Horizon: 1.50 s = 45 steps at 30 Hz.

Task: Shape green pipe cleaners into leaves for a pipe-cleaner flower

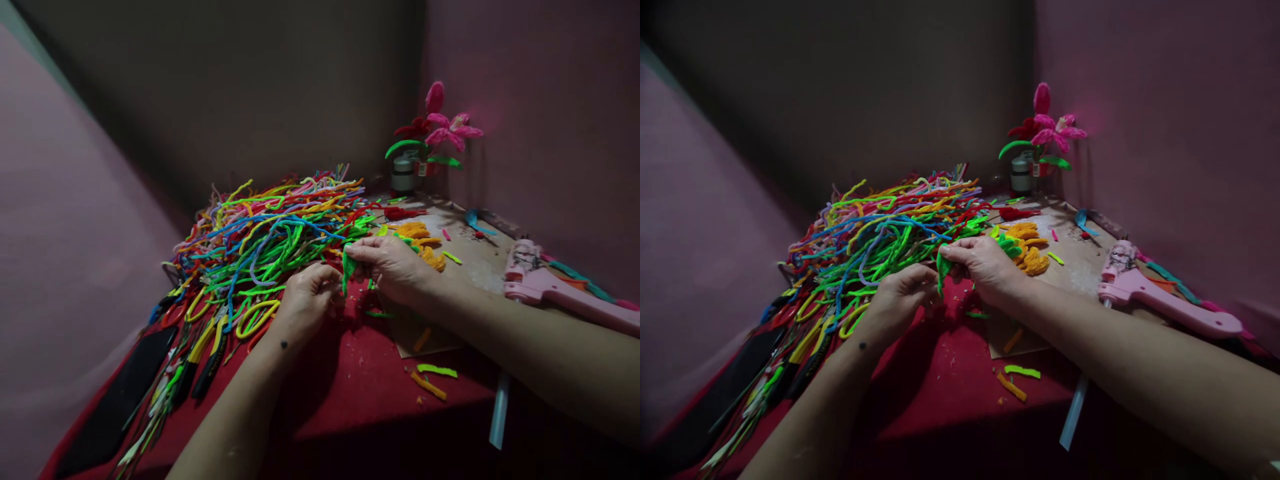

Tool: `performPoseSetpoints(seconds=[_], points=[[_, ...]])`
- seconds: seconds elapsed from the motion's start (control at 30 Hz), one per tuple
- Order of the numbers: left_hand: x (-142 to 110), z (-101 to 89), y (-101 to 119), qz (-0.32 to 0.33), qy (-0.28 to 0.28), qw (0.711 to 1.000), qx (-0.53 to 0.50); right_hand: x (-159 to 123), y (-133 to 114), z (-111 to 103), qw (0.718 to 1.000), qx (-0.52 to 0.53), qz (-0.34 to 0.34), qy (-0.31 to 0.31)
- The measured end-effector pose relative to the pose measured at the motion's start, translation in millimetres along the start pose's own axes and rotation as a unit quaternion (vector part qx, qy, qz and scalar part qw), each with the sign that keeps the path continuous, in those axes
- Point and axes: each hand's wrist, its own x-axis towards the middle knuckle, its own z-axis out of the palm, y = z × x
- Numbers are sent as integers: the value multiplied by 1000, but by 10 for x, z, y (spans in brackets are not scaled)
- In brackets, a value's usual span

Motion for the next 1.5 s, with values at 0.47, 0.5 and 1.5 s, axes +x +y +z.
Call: performPoseSetpoints(seconds=[0.47, 0.5, 1.5], points=[[35, -99, -21, 77, -58, 983, 156, -16, 33, 21, 999, -25, -7, 38], [39, -99, -24, 74, -58, 984, 154, -17, 36, 21, 999, -25, -4, 36], [-21, -72, 150, -126, -57, 984, -112, -2, -35, 5, 999, 22, 24, 25]])
